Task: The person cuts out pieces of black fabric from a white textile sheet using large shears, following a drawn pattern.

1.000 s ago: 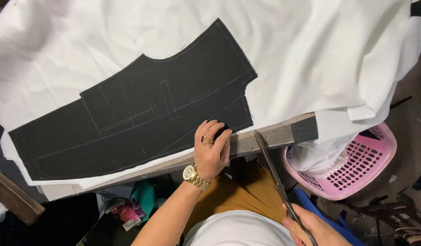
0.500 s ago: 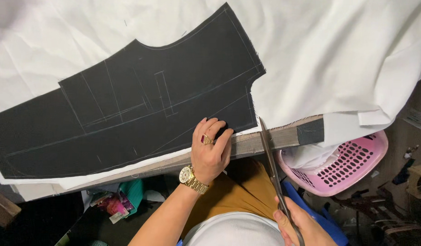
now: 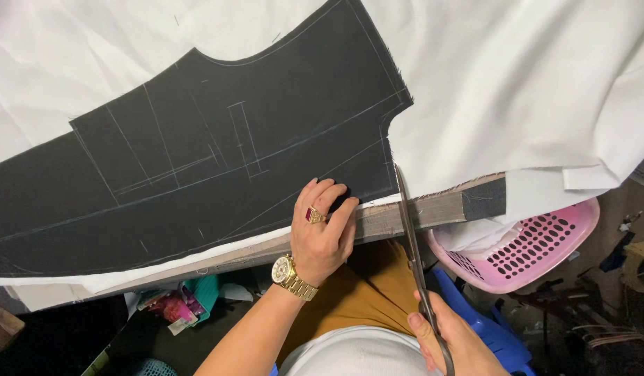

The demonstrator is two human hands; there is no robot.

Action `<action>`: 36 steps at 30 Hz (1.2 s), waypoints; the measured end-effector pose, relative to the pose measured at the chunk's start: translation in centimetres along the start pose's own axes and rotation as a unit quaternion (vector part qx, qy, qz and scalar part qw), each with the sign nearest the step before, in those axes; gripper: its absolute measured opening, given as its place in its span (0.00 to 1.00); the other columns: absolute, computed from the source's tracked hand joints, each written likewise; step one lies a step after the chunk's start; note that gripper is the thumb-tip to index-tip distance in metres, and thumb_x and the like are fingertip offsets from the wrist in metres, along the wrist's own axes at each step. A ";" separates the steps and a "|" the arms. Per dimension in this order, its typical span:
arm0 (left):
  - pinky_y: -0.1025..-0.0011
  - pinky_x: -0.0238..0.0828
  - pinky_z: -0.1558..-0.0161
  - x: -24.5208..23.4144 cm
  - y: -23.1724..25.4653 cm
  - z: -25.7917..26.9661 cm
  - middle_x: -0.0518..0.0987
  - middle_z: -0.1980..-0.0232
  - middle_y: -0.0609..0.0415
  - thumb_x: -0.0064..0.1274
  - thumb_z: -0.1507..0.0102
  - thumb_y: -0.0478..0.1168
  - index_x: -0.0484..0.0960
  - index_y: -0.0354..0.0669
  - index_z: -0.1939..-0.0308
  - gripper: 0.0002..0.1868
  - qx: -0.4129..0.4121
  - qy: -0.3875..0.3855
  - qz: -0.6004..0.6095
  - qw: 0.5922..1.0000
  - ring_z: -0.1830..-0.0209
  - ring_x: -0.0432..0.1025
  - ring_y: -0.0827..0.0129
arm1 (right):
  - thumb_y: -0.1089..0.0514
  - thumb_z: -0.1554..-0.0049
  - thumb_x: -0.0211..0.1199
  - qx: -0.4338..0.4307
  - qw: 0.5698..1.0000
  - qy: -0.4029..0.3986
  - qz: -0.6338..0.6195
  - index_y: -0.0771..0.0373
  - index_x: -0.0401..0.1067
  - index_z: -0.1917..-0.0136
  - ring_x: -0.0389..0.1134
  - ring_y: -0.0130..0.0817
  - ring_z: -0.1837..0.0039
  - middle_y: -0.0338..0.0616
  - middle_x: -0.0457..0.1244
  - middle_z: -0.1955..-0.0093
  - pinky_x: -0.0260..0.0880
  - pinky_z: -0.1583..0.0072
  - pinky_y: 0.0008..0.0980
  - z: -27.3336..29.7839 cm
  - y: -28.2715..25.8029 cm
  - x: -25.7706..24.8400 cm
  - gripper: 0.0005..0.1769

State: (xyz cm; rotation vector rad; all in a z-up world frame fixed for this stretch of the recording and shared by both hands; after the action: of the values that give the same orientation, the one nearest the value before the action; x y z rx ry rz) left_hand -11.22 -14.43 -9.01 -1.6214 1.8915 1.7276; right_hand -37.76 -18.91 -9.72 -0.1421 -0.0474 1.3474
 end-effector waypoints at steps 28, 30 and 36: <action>0.43 0.72 0.39 -0.2 0.1 -0.5 0.75 0.48 0.42 0.51 0.35 0.29 0.80 0.37 0.54 0.07 -0.008 0.004 -0.002 1.000 0.48 0.74 0.47 | 0.48 0.36 0.54 0.007 0.998 -0.028 -0.064 0.52 0.64 0.30 0.60 0.34 0.69 0.45 0.57 0.72 0.70 0.64 0.34 -0.6 -1.4 0.1 0.23; 0.43 0.70 0.39 -0.5 0.7 -0.8 0.75 0.50 0.43 0.50 0.37 0.26 0.80 0.38 0.57 0.08 0.015 0.008 -0.022 1.000 0.48 0.75 0.48 | 0.47 0.37 0.54 -0.008 0.997 -0.027 -0.076 0.53 0.66 0.33 0.59 0.33 0.68 0.44 0.56 0.71 0.71 0.65 0.34 -0.6 -1.6 0.3 0.21; 0.36 0.57 0.36 0.7 2.7 -3.2 0.76 0.46 0.46 0.56 0.40 0.36 0.80 0.43 0.53 0.11 0.007 -0.026 -0.105 0.994 0.44 0.75 0.52 | 0.43 0.40 0.56 0.042 0.986 -0.040 -0.154 0.53 0.67 0.29 0.56 0.36 0.69 0.48 0.54 0.71 0.64 0.66 0.36 0.0 -1.4 0.1 0.29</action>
State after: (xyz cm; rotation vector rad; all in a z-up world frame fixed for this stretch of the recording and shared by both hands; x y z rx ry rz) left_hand -11.81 -17.92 -6.63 -1.6841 1.6401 1.6504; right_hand -36.34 -19.08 -9.52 -0.0087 -0.0777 1.0432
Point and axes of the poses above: each hand's wrist, its own z-axis away from the middle knuckle, its own x-axis out of the palm, y = z × x, the point moved 7 cm from there along -z, towards the middle knuckle
